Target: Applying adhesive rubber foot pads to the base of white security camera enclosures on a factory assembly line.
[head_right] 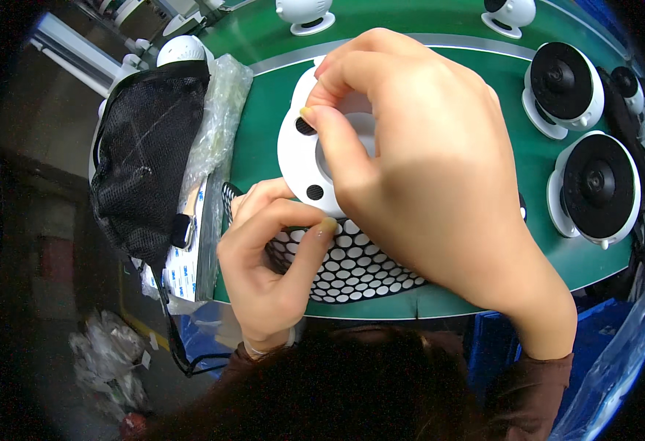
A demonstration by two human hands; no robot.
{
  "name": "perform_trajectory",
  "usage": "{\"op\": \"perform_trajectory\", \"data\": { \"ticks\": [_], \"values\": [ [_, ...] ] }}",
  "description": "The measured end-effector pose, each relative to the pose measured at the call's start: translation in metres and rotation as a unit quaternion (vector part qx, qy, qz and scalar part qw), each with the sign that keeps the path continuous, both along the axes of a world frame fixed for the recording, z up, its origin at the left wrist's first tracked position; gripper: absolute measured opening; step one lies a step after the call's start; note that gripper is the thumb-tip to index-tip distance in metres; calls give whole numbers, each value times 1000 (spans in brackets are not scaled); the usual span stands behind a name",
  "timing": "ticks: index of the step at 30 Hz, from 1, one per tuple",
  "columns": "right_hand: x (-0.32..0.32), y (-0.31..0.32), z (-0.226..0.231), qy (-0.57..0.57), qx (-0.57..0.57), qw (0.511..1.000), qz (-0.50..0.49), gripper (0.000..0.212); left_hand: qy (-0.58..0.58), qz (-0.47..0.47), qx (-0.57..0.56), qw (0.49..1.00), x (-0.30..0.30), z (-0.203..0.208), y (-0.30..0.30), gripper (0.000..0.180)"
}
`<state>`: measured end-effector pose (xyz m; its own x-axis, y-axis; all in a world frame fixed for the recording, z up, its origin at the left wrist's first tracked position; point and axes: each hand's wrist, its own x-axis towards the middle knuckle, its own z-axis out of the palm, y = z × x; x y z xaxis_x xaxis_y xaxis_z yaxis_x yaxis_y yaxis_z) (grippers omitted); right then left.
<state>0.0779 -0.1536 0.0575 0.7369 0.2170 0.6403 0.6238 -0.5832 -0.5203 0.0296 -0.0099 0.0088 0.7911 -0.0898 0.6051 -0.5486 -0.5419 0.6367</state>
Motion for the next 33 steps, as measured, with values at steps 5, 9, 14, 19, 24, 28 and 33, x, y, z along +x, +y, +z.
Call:
{"op": "perform_trajectory", "data": {
  "ticks": [5,9,14,19,24,28,33],
  "values": [
    [-1,1,-2,-15,-4,1000,3,6,-8,-8,2,1000,0,0,-1,13],
    [-3,4,-2,-20,2,1000,-1,6,-8,-12,9,1000,0,0,0,13],
    [7,-3,0,-42,-25,999,14,15,-10,-18,11,1000,1,-2,3,13],
    [39,-9,19,132,-94,961,224,24,0,-23,23,999,0,5,9,11],
    [90,-7,44,213,2,975,-67,28,93,38,-56,993,-12,11,27,8],
    [154,10,76,262,-92,951,136,29,110,27,-6,994,-26,9,45,9],
    [223,78,36,-9,-235,972,27,20,132,-20,6,991,-15,8,48,7]
  ]
}}
